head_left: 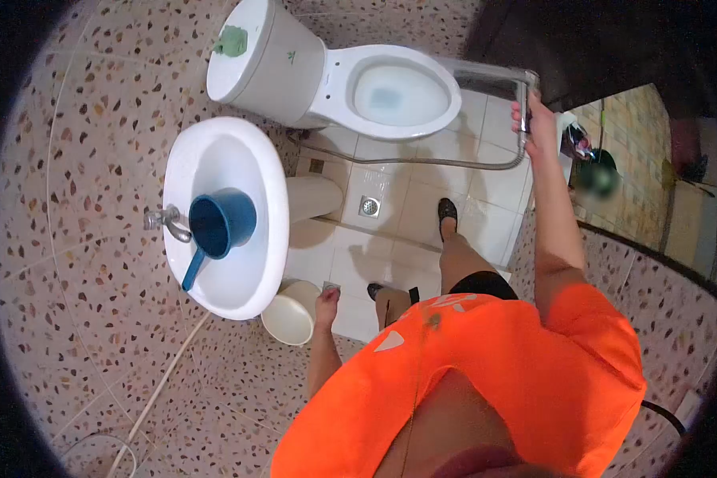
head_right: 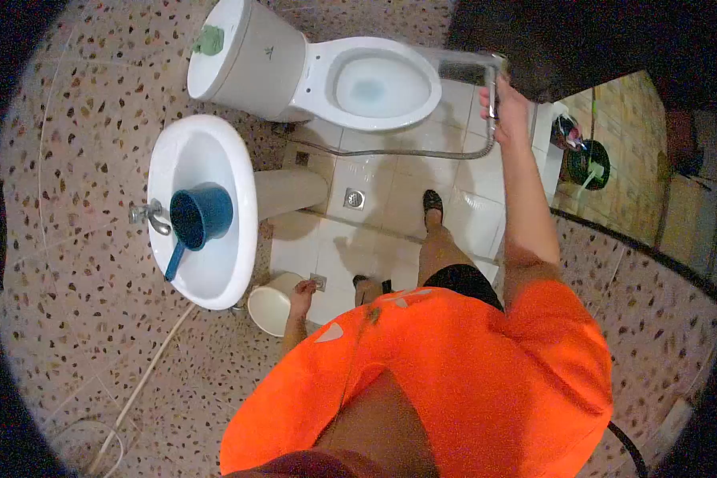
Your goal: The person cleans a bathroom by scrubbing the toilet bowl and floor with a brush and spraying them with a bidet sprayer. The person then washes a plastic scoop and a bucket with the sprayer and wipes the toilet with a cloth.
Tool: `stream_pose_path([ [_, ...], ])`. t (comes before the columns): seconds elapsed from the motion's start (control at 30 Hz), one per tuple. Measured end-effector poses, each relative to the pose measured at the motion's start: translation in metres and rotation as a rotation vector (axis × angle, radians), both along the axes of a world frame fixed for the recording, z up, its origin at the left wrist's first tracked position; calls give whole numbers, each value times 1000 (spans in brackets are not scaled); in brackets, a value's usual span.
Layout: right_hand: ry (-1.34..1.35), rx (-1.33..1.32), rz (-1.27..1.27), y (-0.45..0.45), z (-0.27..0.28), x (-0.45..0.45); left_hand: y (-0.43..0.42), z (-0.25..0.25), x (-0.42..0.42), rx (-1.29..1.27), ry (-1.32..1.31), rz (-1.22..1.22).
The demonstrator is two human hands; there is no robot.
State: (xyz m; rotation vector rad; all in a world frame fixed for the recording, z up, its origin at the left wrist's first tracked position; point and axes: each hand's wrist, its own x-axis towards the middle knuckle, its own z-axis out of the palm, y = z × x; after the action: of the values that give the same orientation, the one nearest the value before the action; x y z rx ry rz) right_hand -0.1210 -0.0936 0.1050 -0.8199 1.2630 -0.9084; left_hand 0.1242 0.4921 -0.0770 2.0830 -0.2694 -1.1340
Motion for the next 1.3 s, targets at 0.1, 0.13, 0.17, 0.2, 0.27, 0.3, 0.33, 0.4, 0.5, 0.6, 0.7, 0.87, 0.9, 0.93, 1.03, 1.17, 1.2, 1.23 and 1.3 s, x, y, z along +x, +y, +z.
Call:
stream_pose_path([
  [0.1,-121,46,65,-35,2,-21,-93,38,-19,159,-86,-168],
  [0.13,-127,53,58,-42,5,-15,-107,36,-22,167,-92,-176],
  [0.17,-136,-11,115,-48,10,-3,-121,33,-23,132,-43,-239],
  [0.2,-146,-76,172,-54,12,2,-131,32,-21,97,5,-302],
  [0.27,-60,-83,80,-66,-2,-8,-141,40,-11,88,-1,-294],
  [0.3,34,-95,1,-73,-15,-14,-147,43,-5,69,3,-275],
  [0.33,81,-23,-9,-78,-37,-26,-151,52,1,69,-5,-272],
  [0.4,29,16,14,-80,-54,-29,-169,79,16,351,-286,-461],
  [0.5,-60,17,94,-102,-60,6,-210,115,26,166,-247,-408],
  [0.6,-115,-26,193,-143,-51,83,-281,151,41,9,-237,-440],
  [0.7,-122,-8,308,-178,-30,155,-331,132,73,-99,-388,-499],
  [0.87,-59,66,266,-216,-30,219,-464,196,145,312,-379,-483],
  [0.9,-63,114,313,-218,-23,227,-480,189,165,-183,-652,-246],
  [0.93,-67,102,350,-211,-3,240,-506,189,198,-289,-899,-135],
  [1.03,-108,58,551,-187,60,269,-562,208,303,-135,-1425,152],
  [1.17,-276,16,725,-179,107,291,-603,184,418,117,-1110,66],
  [1.2,-266,-8,656,-193,105,293,-604,175,436,247,-874,-66],
  [1.23,-255,-32,588,-201,111,296,-604,178,439,252,-874,-55],
  [1.3,-249,-41,604,-216,123,300,-607,188,438,368,-733,-142],
])
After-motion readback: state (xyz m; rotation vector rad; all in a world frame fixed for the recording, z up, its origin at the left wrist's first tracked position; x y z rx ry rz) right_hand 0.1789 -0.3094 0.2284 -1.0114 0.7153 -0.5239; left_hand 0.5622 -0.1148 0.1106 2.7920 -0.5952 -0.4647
